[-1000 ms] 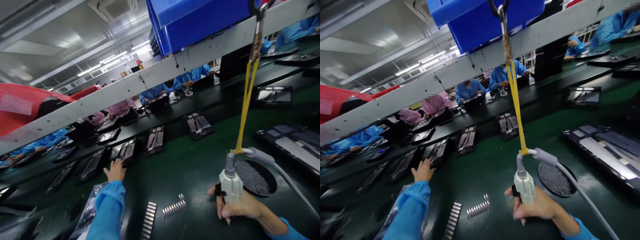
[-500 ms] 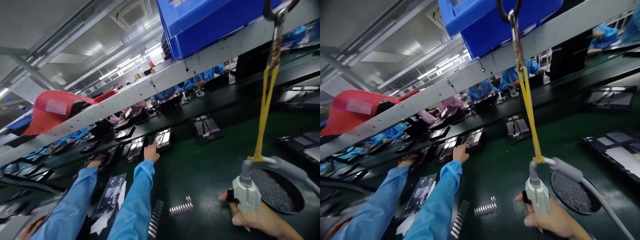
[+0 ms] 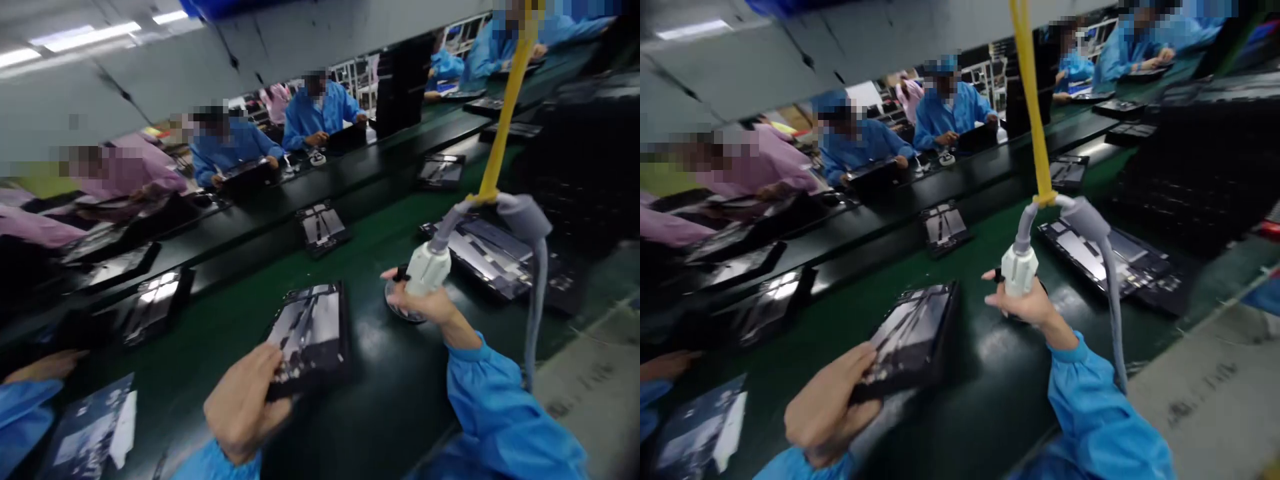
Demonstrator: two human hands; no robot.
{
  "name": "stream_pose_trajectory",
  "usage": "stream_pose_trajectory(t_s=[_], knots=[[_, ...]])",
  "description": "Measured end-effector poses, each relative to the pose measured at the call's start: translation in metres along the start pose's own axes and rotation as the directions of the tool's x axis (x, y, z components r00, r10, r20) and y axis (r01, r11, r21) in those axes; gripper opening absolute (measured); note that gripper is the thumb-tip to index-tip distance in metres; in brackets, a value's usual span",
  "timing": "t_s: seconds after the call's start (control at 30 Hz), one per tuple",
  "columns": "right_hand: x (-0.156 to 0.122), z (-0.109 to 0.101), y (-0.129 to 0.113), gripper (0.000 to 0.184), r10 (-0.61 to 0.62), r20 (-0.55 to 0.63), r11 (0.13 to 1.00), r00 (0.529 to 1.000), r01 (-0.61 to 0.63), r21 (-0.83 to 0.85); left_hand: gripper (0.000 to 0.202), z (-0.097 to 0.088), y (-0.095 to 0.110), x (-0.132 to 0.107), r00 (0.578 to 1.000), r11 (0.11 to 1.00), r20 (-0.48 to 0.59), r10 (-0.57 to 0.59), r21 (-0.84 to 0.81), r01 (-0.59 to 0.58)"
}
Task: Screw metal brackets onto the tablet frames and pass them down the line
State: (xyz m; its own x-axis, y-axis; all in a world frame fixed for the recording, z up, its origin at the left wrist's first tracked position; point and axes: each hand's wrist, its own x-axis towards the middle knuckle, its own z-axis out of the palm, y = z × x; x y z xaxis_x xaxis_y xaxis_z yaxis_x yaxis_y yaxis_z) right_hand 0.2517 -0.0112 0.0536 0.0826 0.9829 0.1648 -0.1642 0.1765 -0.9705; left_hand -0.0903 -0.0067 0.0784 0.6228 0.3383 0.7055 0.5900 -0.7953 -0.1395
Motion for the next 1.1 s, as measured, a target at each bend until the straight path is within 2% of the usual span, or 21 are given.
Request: stream_pose_trajectory(t_s=[0.07, 0.13, 0.23, 0.3, 0.33, 0.37, 0.43, 0.47, 0.5, 0.53, 0.57, 0.63, 0.7, 0.8, 0.83, 0.9, 0.97, 1.0, 1.03, 1.1], knots=[[0.006, -0.014, -0.002, 0.036, -0.064, -0.107, 0.998, 0.992, 0.063, -0.016, 0.047, 0.007, 0.035, -0.017, 0.995, 0.994, 0.092, 0.033, -0.107, -0.023], [0.012, -0.026, 0.002, 0.032, -0.12, -0.191, 0.993, 0.974, 0.119, -0.017, 0.052, 0.015, 0.063, -0.033, 0.982, 0.982, 0.189, 0.027, -0.191, 0.01], [0.023, -0.035, 0.014, 0.029, -0.177, -0.294, 0.983, 0.939, 0.182, -0.007, 0.06, 0.03, 0.087, -0.047, 0.925, 0.938, 0.381, -0.003, -0.32, 0.134], [0.031, -0.035, 0.021, 0.029, -0.182, -0.335, 0.98, 0.924, 0.199, 0.015, 0.065, 0.046, 0.087, -0.048, 0.886, 0.873, 0.435, -0.162, -0.355, 0.334], [0.035, -0.033, 0.023, 0.028, -0.18, -0.346, 0.979, 0.921, 0.2, 0.025, 0.066, 0.057, 0.083, -0.047, 0.85, 0.811, 0.427, -0.308, -0.349, 0.469], [0.039, -0.031, 0.026, 0.028, -0.179, -0.353, 0.979, 0.918, 0.203, 0.03, 0.066, 0.069, 0.078, -0.044, 0.785, 0.717, 0.399, -0.473, -0.343, 0.607], [0.045, -0.026, 0.029, 0.026, -0.183, -0.364, 0.978, 0.913, 0.205, 0.022, 0.064, 0.093, 0.069, -0.036, 0.591, 0.472, 0.352, -0.726, -0.37, 0.8], [0.048, -0.024, 0.03, 0.025, -0.184, -0.369, 0.979, 0.911, 0.203, 0.012, 0.063, 0.104, 0.066, -0.032, 0.501, 0.355, 0.353, -0.79, -0.403, 0.844], [0.05, -0.022, 0.031, 0.025, -0.182, -0.372, 0.98, 0.91, 0.197, 0.002, 0.062, 0.113, 0.066, -0.028, 0.44, 0.265, 0.362, -0.822, -0.44, 0.858], [0.052, -0.021, 0.032, 0.025, -0.176, -0.373, 0.982, 0.911, 0.188, -0.005, 0.062, 0.12, 0.069, -0.024, 0.408, 0.208, 0.373, -0.833, -0.473, 0.856], [0.054, -0.021, 0.033, 0.025, -0.168, -0.373, 0.984, 0.913, 0.176, -0.013, 0.064, 0.124, 0.073, -0.02, 0.398, 0.18, 0.385, -0.833, -0.492, 0.852], [0.056, -0.021, 0.037, 0.026, -0.152, -0.375, 0.988, 0.914, 0.151, -0.032, 0.066, 0.127, 0.085, -0.015, 0.407, 0.18, 0.388, -0.827, -0.503, 0.845], [0.058, -0.022, 0.04, 0.026, -0.141, -0.378, 0.99, 0.915, 0.131, -0.054, 0.06, 0.123, 0.095, -0.011, 0.424, 0.215, 0.36, -0.831, -0.494, 0.842], [0.058, -0.022, 0.043, 0.027, -0.125, -0.384, 0.992, 0.915, 0.104, -0.075, 0.039, 0.112, 0.096, -0.008, 0.447, 0.306, 0.238, -0.862, -0.459, 0.834], [0.058, -0.022, 0.043, 0.028, -0.122, -0.385, 0.992, 0.915, 0.099, -0.08, 0.035, 0.107, 0.094, -0.007, 0.437, 0.315, 0.196, -0.878, -0.452, 0.835], [0.058, -0.022, 0.043, 0.028, -0.121, -0.384, 0.992, 0.915, 0.093, -0.09, 0.038, 0.098, 0.086, -0.005, 0.38, 0.272, 0.171, -0.909, -0.448, 0.852], [0.057, -0.022, 0.043, 0.028, -0.124, -0.375, 0.991, 0.919, 0.093, -0.099, 0.044, 0.088, 0.078, -0.005, 0.309, 0.188, 0.225, -0.924, -0.438, 0.879], [0.057, -0.022, 0.043, 0.027, -0.125, -0.368, 0.99, 0.922, 0.094, -0.101, 0.045, 0.084, 0.074, -0.006, 0.289, 0.164, 0.256, -0.923, -0.419, 0.893], [0.058, -0.023, 0.044, 0.027, -0.125, -0.359, 0.99, 0.925, 0.094, -0.103, 0.042, 0.081, 0.071, -0.008, 0.289, 0.163, 0.281, -0.915, -0.396, 0.903], [0.058, -0.023, 0.045, 0.027, -0.13, -0.344, 0.989, 0.93, 0.099, -0.106, 0.034, 0.077, 0.065, -0.014, 0.346, 0.233, 0.287, -0.893, -0.363, 0.902]])
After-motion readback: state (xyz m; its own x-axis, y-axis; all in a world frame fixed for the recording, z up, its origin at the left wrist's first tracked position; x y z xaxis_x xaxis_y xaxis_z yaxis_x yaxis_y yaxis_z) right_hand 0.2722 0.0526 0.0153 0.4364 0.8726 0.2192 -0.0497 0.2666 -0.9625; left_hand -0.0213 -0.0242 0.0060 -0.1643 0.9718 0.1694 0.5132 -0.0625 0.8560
